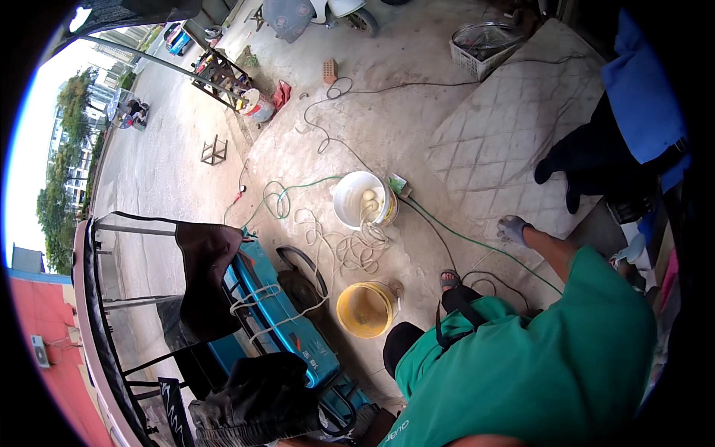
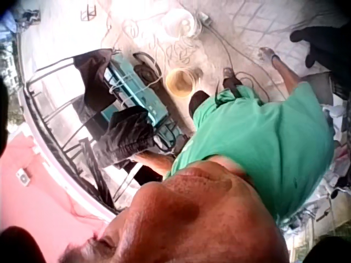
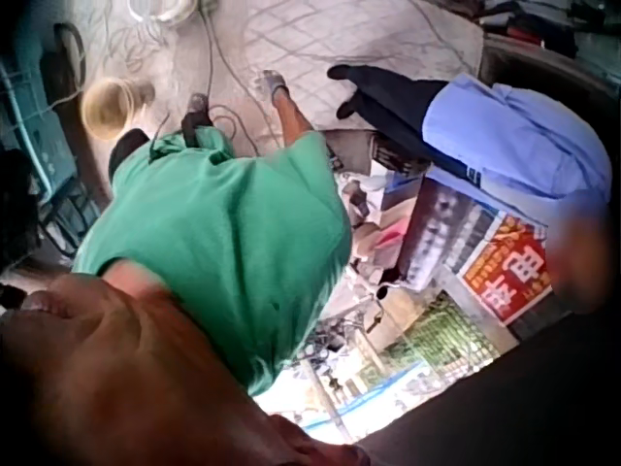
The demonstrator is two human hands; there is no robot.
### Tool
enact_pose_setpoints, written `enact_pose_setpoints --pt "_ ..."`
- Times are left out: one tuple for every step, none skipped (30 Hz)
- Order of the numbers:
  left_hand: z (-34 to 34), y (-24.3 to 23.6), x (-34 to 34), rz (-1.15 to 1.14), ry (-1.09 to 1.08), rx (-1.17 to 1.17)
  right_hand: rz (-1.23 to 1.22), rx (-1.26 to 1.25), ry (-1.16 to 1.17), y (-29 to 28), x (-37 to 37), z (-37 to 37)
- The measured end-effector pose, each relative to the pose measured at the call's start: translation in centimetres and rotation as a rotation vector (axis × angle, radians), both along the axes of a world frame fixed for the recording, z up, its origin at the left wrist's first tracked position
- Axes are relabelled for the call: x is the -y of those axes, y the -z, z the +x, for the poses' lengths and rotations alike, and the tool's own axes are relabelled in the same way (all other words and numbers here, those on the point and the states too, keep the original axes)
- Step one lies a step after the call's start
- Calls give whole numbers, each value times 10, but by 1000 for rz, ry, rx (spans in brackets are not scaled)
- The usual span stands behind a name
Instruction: The person removes the rear wheel of a white scooter, cleans the hub and brake components with a cloth, and uses a screwdriver to scrape debris. The person then reassembles the wheel and cleans the surrounding area.
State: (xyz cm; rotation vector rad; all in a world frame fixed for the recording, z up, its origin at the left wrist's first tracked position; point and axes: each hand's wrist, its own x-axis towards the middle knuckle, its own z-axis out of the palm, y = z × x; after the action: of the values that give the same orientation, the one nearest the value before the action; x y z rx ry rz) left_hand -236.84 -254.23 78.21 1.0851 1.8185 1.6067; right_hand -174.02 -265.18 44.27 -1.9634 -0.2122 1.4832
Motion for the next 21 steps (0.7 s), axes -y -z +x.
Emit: enact_pose_setpoints --pt "3 -6 -23 11 3 -29 -67 40 50 5 24 24" --pt "11 -6 -39 21 22 -31 -38 31 76 16 53 48" --pt "17 -6 -60 28 40 -31 -153 47 184 25 85 63" --pt "19 -4 -70 34 53 -37 -207 93 212 44 110 71" --pt "22 -6 -87 48 59 -52 -261 12 314 52 129 69" --pt "26 -13 -109 70 66 -76 -320 8 331 56 141 59" --pt "29 -17 -126 75 74 -96 -355 -46 269 53 144 50" --pt "35 -20 -149 85 90 -111 -392 -19 195 57 150 43" --pt "49 -18 -180 93 145 -113 -406 -35 201 60 161 32" --pt "56 -16 -203 100 169 -115 -424 -50 185 64 161 27" --pt "59 -14 -219 108 175 -124 -431 -127 185 65 147 24" --pt "71 -14 -245 109 212 -130 -441 -208 210 60 133 21" --pt "77 -12 -270 119 224 -137 -428 -198 164 63 111 27" --pt "85 -9 -291 125 242 -135 -416 -189 119 67 88 34" --pt "90 -7 -308 130 247 -138 -402 -181 75 70 66 40" --pt "99 -6 -330 132 253 -129 -343 -109 97 62 35 44" --pt "104 -11 -347 127 263 -134 -276 -109 169 63 15 55" --pt "116 -9 -366 128 270 -129 -209 -110 241 63 -6 67" --pt "125 -11 -385 138 279 -132 -171 -145 275 57 -28 71" --pt "128 -12 -395 143 279 -142 -133 -184 296 26 -70 77" --pt "136 -13 -411 143 302 -145 -106 -222 346 2 -91 80"
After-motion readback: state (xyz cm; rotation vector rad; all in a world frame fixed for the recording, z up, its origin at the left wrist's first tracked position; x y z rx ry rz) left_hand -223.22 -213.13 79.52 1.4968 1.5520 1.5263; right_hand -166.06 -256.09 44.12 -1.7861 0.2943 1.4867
